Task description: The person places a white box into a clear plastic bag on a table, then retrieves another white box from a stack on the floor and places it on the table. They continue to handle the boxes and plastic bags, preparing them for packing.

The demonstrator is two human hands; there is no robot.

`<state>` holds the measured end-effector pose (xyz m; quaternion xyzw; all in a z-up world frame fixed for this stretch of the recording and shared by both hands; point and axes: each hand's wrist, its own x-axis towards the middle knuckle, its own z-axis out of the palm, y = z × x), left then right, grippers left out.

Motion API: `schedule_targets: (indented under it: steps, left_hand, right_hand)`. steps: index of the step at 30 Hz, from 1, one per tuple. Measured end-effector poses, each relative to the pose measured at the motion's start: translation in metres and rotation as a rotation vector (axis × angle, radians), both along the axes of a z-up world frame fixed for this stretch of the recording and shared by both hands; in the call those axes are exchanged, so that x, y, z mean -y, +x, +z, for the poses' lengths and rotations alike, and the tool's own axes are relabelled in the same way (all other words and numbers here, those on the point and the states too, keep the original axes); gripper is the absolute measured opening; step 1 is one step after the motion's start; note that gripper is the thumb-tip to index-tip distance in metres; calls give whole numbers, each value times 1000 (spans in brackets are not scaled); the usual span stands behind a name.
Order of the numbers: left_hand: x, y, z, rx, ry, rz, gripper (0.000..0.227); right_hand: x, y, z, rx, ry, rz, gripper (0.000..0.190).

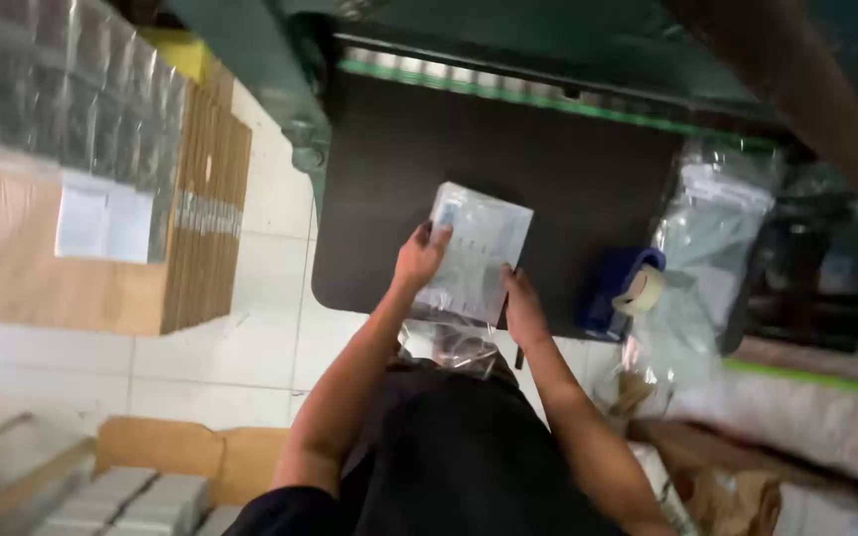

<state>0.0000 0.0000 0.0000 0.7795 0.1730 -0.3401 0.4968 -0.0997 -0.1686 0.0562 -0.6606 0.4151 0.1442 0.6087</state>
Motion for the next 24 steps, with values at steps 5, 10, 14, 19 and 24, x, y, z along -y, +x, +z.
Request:
schedule_targets:
  steps: [5, 10, 14, 19, 24]
  left_hand:
    - [-15, 0, -84, 416, 245, -728, 49]
    - [-27, 9, 19, 150, 23, -454, 56]
    - [-27, -8, -20, 422, 213, -771, 53]
    - [-34, 10, -41, 345, 115, -653, 48]
    - [-41, 7, -57, 251, -9, -482, 67]
  right_hand:
    - [-18, -1, -13, -51, -24, -79, 81]
    - [-14, -11, 21, -39, 122, -118, 101]
    - [-12, -3, 12, -140, 18, -32, 98]
    - [-20, 9, 0, 2, 36, -173, 87]
    - [-17, -6, -19, 91, 220, -234, 89]
